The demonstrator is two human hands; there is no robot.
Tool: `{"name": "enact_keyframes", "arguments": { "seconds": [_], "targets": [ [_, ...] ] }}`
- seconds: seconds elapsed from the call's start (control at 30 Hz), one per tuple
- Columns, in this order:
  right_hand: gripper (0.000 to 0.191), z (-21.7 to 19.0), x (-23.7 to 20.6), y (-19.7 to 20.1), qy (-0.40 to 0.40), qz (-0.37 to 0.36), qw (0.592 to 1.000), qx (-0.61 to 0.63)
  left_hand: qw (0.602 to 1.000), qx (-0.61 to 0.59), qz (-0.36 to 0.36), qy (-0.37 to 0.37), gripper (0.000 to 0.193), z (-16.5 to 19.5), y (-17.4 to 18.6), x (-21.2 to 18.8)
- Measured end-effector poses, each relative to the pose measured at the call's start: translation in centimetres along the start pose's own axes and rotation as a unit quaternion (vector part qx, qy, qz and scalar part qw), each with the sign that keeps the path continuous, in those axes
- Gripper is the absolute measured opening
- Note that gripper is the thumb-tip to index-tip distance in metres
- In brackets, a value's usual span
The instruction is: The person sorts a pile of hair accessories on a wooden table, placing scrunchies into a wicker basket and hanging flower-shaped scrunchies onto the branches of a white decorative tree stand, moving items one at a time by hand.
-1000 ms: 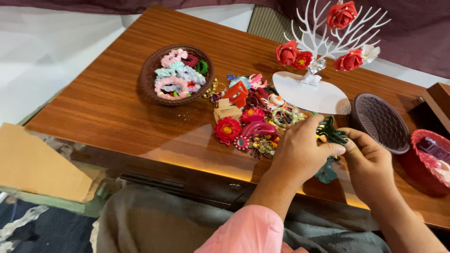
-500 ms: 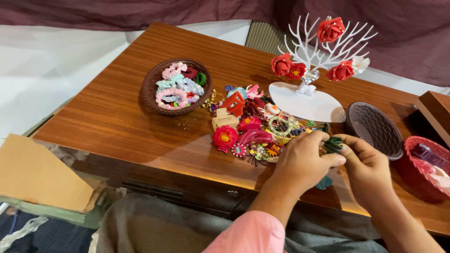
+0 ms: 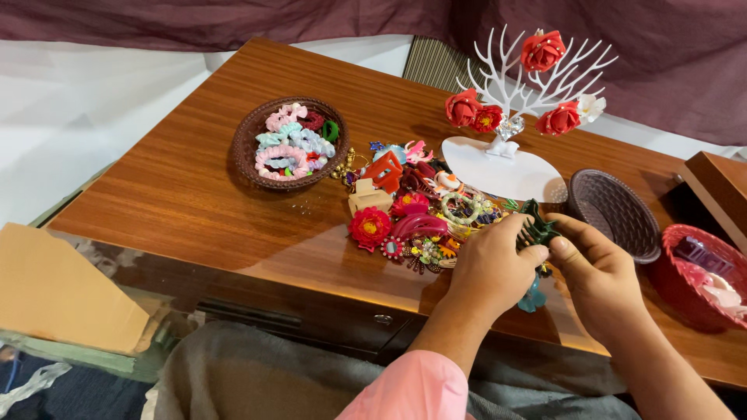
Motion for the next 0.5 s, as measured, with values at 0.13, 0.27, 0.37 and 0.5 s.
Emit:
{"name": "enact_keyframes", "arguments": {
  "seconds": [0.13, 0.27, 0.37, 0.5],
  "targets": [
    [0.042, 0.5, -0.1, 0.3, 0.006, 0.010, 1.000, -0.018, 0.998, -0.066, -0.010, 0.014, 0.042, -0.7, -0.2, -0.5],
    [0.042, 1.0, -0.2, 0.3, -0.006, 0.002, 1.000, 0.005, 0.985, -0.157, -0.043, 0.064, 0.050, -2.5, -1.0, -0.7],
    [0.041, 1.2, -0.2, 0.5, -0.011, -0.001, 1.000, 0.020, 0.960, -0.260, -0.084, 0.060, 0.054, -2.5, -1.9, -0.7],
    [0.040, 2.1, 0.0, 0.9, -0.052, -0.002, 0.995, 0.084, 0.897, -0.390, -0.123, 0.169, 0.071, -4.0, -3.0, -0.6]
  ]
}}
Point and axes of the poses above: each hand's wrist, its own x-axis towards the middle knuckle, its own y-axis out of the back of the hand, z = x × y, the point moved 10 cm from there along x, towards the middle knuckle, and after that the axes turned 3 degrees about -x, right-handed, at the moved point
